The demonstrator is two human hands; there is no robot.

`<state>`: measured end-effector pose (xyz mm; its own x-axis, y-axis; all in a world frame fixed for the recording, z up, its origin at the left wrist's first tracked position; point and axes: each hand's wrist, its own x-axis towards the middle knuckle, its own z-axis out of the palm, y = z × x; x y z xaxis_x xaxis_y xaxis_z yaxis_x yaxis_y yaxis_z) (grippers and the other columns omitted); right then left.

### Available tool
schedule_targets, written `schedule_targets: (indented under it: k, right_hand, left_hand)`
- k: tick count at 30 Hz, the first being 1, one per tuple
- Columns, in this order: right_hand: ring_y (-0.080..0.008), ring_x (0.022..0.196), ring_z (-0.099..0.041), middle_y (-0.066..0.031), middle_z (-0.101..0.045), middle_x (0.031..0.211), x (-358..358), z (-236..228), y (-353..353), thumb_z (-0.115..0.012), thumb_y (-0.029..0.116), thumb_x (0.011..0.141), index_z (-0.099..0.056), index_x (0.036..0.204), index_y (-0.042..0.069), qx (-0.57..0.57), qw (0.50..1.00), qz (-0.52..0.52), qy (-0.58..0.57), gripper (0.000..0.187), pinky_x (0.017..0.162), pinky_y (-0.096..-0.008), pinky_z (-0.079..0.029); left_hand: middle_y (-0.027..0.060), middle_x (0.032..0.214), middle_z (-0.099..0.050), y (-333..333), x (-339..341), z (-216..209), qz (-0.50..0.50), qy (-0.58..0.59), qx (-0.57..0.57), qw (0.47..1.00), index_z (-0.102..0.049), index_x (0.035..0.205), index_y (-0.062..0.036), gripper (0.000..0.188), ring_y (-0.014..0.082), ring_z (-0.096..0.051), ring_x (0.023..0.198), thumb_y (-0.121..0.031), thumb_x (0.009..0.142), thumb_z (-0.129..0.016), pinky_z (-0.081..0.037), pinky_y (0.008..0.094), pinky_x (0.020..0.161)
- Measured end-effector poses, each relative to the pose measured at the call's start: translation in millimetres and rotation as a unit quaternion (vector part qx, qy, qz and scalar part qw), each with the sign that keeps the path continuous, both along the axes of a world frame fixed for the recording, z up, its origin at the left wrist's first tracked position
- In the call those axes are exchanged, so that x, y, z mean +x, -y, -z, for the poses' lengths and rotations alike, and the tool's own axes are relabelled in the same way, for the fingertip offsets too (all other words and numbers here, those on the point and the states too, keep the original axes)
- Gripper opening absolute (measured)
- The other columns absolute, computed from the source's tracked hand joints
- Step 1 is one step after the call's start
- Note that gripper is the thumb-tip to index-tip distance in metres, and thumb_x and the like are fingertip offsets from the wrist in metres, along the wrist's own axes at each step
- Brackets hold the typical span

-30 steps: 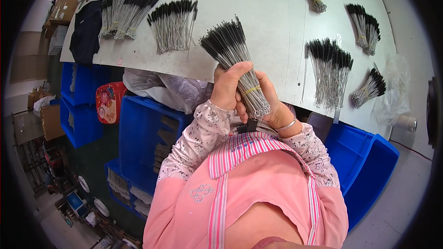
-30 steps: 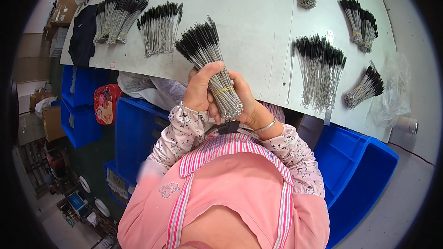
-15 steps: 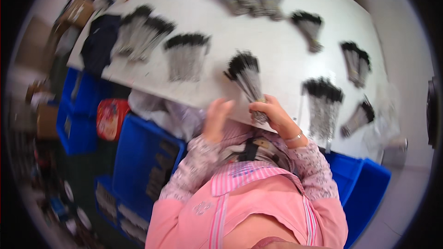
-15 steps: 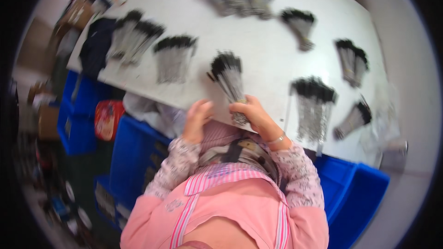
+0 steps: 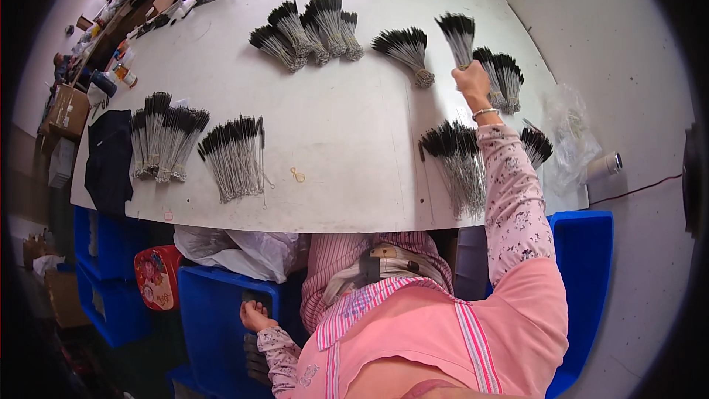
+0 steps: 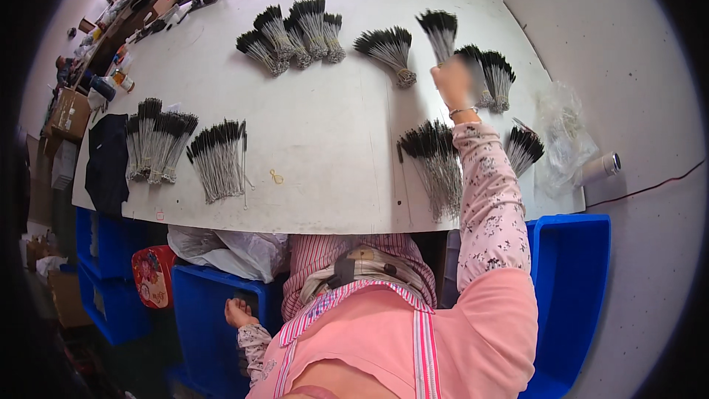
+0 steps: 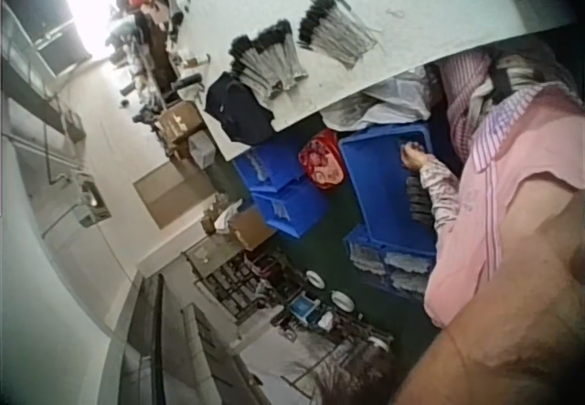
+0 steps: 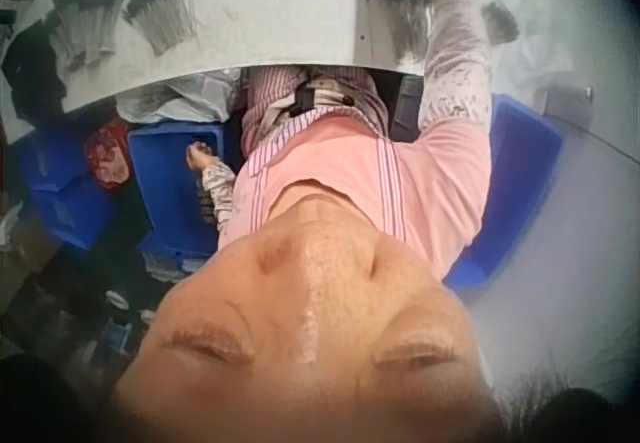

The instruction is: The person gathers bundles of metal wire brushes from a table and secures them with rubber bands. They repeatedly pick up a bundle, align the bristles, and wrap a rubber band around the base to hold the bundle together before placing it back on the table.

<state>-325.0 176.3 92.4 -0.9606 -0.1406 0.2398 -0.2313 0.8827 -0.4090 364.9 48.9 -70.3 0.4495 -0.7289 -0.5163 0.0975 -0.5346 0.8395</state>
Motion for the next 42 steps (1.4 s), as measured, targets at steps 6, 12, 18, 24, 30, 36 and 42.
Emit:
schedule_targets:
  k: [6,12,18,24,30,36,42]
  right_hand:
    - [-0.0409,0.097,-0.060,-0.0246,-0.062,0.102,-36,37,-12,-0.067,0.033,0.076,-0.043,0.114,0.000,0.067,0.997,0.019,-0.035,0.055,0.081,-0.0496,-0.049]
    - [-0.0232,0.100,-0.055,-0.0089,-0.062,0.092,-25,39,38,-0.063,0.044,0.079,-0.063,0.082,0.010,0.143,0.960,-0.039,-0.239,0.035,0.083,-0.0439,-0.039]
    - [-0.0362,0.093,-0.064,-0.0228,-0.065,0.098,-22,69,82,-0.063,0.026,0.076,-0.060,0.094,-0.003,0.128,0.979,-0.155,0.039,0.034,0.081,-0.0415,-0.051]
    - [-0.0325,0.075,-0.065,-0.0217,-0.066,0.083,62,22,90,-0.066,0.020,0.071,-0.060,0.094,-0.005,-0.077,0.966,-0.211,0.130,0.034,0.070,-0.0379,-0.053]
    - [-0.0175,0.059,-0.060,-0.0144,-0.064,0.076,159,5,49,-0.064,0.016,0.081,-0.058,0.093,-0.004,-0.513,0.698,-0.233,0.443,0.024,0.048,-0.0272,-0.050]
    - [-0.0210,0.067,-0.063,-0.0176,-0.063,0.089,256,15,12,-0.053,0.026,0.090,-0.053,0.096,-0.002,-0.630,0.346,-0.120,0.684,0.028,0.056,-0.0305,-0.054]
    - [-0.0173,0.068,-0.063,-0.0146,-0.063,0.087,298,21,-19,-0.051,0.024,0.092,-0.056,0.107,-0.001,-0.595,0.359,-0.198,0.691,0.029,0.058,-0.0284,-0.054]
  left_hand:
    - [0.0029,0.087,-0.059,-25,41,56,-0.063,0.043,0.083,0.994,-0.059,0.098,-0.0112,0.025,0.0123,-0.054,0.075,-0.016,0.074,-0.057,-0.040,0.0305,0.065]
    - [0.0033,0.089,-0.060,-35,41,47,-0.076,0.025,0.083,0.993,-0.058,0.107,-0.0124,0.033,0.0149,-0.055,0.077,-0.019,0.075,-0.058,-0.042,0.0339,0.070]
    - [0.0019,0.090,-0.060,-22,19,25,-0.047,-0.005,0.062,0.997,-0.056,0.112,-0.0137,0.038,0.0134,-0.055,0.075,-0.020,0.075,-0.060,-0.043,0.0292,0.068]
    - [0.0023,0.088,-0.059,-8,-22,-37,0.037,-0.069,-0.037,0.996,-0.054,0.114,-0.0106,0.040,0.0129,-0.055,0.073,-0.018,0.076,-0.063,-0.043,0.0265,0.066]
    - [0.0050,0.087,-0.057,11,-160,-118,0.303,-0.253,-0.059,0.917,-0.052,0.114,-0.0021,0.035,0.0148,-0.056,0.077,-0.015,0.084,-0.063,-0.050,0.0305,0.069]
    - [0.0137,0.122,-0.054,3,-287,-122,0.531,-0.531,0.105,0.652,-0.044,0.127,-0.0026,0.053,0.0220,-0.055,0.105,-0.042,0.092,-0.050,-0.046,0.0385,0.089]
    - [0.0154,0.101,-0.062,-16,-319,-130,0.490,-0.516,0.176,0.680,-0.054,0.112,0.0008,0.036,0.0230,-0.061,0.089,-0.020,0.084,-0.063,-0.052,0.0382,0.078]
